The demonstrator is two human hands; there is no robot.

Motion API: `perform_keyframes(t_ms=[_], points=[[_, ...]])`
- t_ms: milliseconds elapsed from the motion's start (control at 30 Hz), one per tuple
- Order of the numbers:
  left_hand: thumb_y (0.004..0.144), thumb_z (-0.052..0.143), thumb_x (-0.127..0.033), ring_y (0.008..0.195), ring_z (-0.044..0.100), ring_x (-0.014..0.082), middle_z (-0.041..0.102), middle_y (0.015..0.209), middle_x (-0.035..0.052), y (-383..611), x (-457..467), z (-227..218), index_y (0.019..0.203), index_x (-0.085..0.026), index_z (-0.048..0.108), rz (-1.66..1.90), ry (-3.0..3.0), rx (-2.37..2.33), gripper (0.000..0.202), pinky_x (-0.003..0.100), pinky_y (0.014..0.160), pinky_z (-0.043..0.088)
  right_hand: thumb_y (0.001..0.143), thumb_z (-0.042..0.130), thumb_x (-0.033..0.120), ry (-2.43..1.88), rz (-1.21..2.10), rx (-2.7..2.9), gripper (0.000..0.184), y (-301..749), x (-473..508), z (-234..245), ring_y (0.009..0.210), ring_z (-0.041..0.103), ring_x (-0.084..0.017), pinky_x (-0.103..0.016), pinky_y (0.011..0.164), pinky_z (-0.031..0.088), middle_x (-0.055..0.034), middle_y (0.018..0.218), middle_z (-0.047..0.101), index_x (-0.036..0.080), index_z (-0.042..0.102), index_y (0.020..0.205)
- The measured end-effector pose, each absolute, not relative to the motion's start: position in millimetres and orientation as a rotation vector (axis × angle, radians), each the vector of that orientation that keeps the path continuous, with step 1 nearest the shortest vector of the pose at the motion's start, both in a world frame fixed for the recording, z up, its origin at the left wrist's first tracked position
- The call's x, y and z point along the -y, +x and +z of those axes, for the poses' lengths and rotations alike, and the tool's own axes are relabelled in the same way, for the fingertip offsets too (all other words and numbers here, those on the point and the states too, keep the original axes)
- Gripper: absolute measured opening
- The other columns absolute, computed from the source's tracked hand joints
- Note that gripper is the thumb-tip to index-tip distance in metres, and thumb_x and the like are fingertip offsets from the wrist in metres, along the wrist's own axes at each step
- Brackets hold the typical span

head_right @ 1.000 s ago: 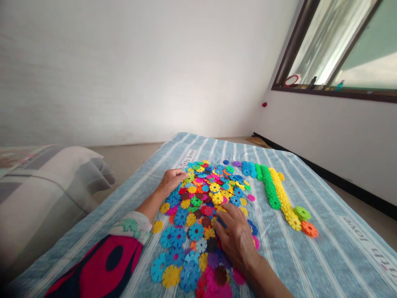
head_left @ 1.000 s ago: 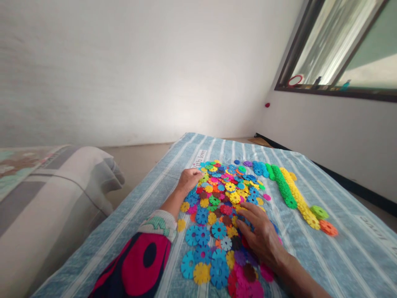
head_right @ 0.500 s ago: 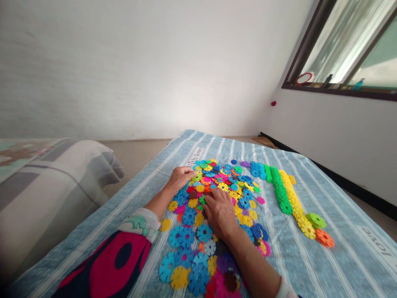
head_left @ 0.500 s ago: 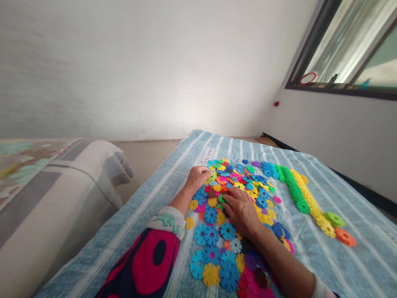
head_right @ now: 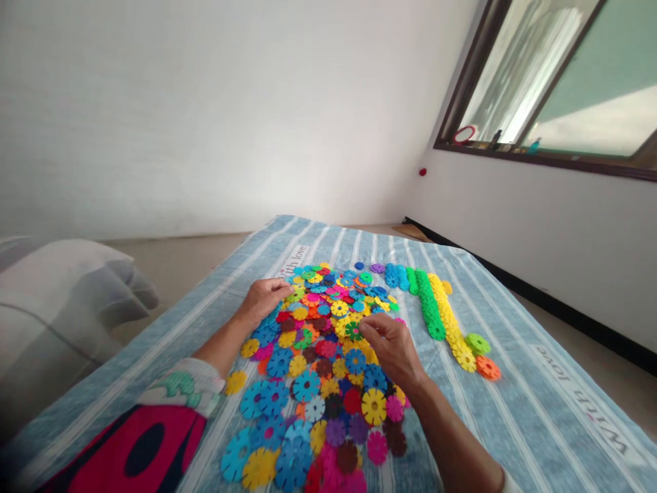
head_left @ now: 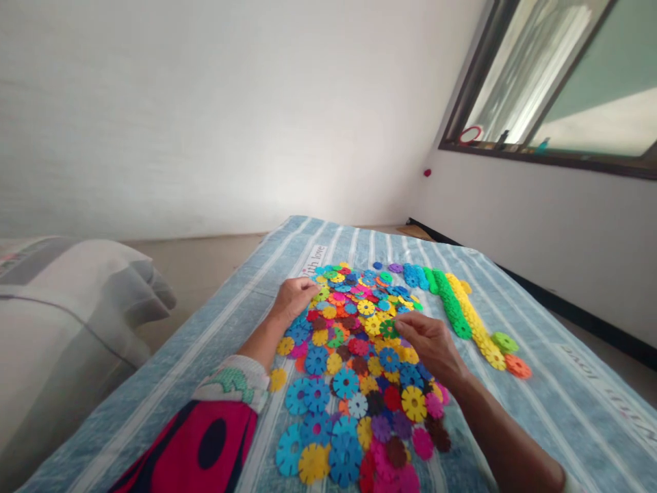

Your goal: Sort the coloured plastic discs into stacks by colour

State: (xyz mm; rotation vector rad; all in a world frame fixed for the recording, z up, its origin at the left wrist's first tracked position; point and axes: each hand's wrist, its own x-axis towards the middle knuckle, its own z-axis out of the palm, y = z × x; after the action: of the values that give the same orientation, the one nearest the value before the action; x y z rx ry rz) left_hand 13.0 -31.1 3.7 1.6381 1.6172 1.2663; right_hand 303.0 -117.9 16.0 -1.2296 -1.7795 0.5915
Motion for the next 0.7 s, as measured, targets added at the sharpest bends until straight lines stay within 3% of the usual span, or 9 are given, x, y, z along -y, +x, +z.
perform_keyframes(t_ms=[333,700], points=[[0.059,0.065,-0.051,0.076,0.065,0.0238,0.074,0.069,-0.0001,9,26,8,0.066,-0.022,0.074,1.241,1.614,-1.683,0.031,0.029,0.071,0.047,0.080,0.060,0.042,-1.507,0.125,1.863,0.026,453,89,26,0.088,0.067,-0.024,-0.040,0.083,0.051,-0.0075,0.089,0.071,0.021,0.073,0.073],[0.058,0.066,-0.057,0.071,0.064,0.0239,0.072,0.066,0.0009,10,25,10,0.065,-0.023,0.073,1.213,1.617,-1.701,0.035,0.031,0.068,0.047,0.087,0.054,0.025,-1.572,0.088,2.278,0.023,469,74,21,0.089,0.065,-0.021,-0.033,0.081,0.049,-0.0069,0.092,0.070,0.021,0.074,0.077]])
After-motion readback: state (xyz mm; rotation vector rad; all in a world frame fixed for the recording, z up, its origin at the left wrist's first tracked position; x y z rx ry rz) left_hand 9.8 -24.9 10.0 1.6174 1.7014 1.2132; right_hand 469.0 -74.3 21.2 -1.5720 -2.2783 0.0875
